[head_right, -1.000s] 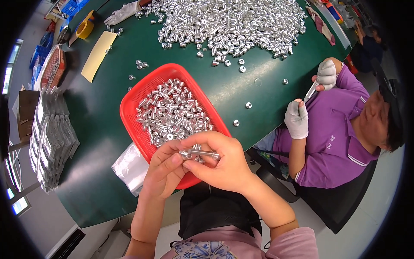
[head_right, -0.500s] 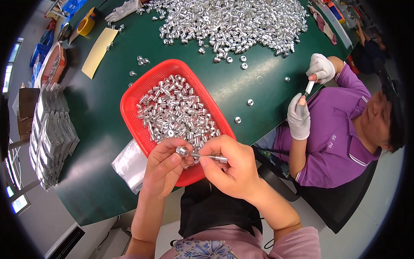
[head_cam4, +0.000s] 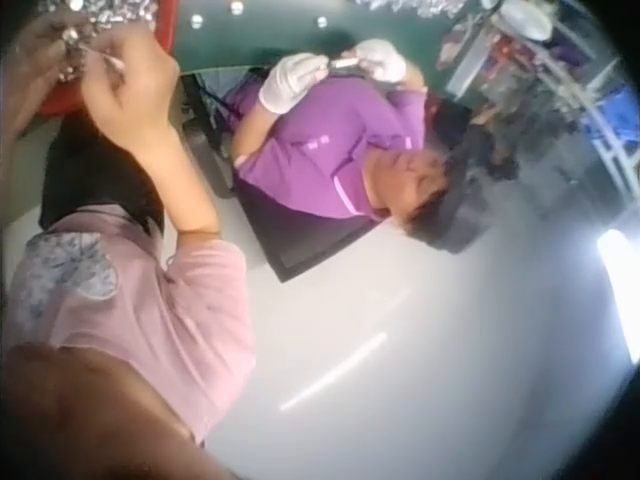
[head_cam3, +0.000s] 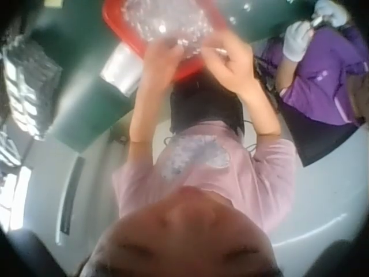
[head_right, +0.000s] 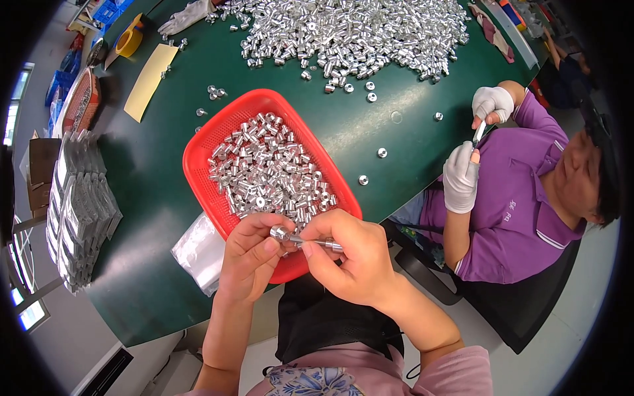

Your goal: The person assembles metal parts by hand, then places the assembled parts into a small plastic bag.

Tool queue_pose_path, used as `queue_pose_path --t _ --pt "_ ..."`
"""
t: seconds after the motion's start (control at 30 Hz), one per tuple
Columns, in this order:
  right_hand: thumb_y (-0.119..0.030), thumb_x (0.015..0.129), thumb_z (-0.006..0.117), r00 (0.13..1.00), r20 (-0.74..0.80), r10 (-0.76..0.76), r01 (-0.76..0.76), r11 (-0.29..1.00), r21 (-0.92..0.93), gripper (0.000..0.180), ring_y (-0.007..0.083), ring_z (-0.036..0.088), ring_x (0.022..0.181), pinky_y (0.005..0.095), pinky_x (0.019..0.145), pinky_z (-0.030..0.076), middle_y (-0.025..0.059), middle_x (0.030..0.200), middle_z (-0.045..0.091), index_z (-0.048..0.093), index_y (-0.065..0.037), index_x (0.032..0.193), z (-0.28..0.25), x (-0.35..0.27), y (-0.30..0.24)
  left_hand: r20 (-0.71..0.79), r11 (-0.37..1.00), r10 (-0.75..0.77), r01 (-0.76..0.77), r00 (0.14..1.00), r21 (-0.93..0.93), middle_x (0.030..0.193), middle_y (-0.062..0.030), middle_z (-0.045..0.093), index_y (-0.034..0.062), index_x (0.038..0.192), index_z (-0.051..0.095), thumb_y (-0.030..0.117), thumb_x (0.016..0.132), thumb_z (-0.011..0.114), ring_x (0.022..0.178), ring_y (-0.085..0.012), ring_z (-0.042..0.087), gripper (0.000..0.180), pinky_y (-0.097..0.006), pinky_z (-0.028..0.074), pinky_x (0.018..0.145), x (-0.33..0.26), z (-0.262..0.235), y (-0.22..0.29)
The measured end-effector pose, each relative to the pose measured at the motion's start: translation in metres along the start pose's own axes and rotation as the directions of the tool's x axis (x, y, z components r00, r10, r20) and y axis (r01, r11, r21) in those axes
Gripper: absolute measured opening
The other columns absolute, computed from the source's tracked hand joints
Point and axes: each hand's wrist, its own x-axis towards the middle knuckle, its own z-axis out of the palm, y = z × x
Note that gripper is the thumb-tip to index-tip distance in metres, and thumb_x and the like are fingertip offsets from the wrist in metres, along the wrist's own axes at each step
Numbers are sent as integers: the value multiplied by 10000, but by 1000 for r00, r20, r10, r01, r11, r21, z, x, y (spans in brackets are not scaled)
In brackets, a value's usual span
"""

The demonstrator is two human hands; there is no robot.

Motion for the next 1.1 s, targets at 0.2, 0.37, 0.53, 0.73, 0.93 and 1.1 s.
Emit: queue_pose_path --t 0.2,0.37,0.53,0.73,0.93,1.1 --pt "8 685 575 1000 6 8 -8 1000 5 110 80 507 461 196 426 394 54 646 557 518 6 780 1 -1 -2 -7 1000 -4 4 1000 7 995 -112 533 -8 1014 488 -31 779 515 915 -164 513 238 -290 433 823 -1 1 0" --pt "9 682 574 1000 -9 5 -5 1000 5 109 84 530 479 196 438 407 51 635 556 519 2 776 3 -1 -3 -13 999 11 -11 1000 33 991 -109 535 -12 1011 488 -37 771 523 897 -155 516 244 -281 429 815 -3 0 0" --pt "4 670 580 1000 -12 -26 25 998 -66 108 123 536 454 210 423 409 58 616 556 519 -7 758 5 -1 -3 -22 994 54 -52 998 100 977 -99 535 -16 994 500 -61 753 534 882 -148 516 247 -270 426 798 -5 0 -1" --pt "-14 671 582 999 35 -36 39 994 -101 104 164 546 458 237 431 418 64 599 550 513 -16 749 3 0 -5 10 944 171 -166 985 284 932 -78 520 -29 971 530 -87 725 552 857 -134 516 254 -237 416 762 -8 0 2" --pt "-13 692 570 994 113 -7 7 1000 -3 116 190 566 515 254 464 430 83 642 555 495 -12 781 2 -1 -4 25 896 215 -207 976 394 913 -80 512 -41 958 548 -99 718 553 837 -132 519 247 -224 423 729 -11 -2 1" --pt "-6 726 552 996 70 -61 55 995 83 130 183 555 548 253 493 423 89 671 540 450 -4 806 7 -11 4 -26 883 224 -192 974 428 910 -88 511 -43 955 547 -93 721 554 839 -134 519 239 -235 428 734 -12 3 0"
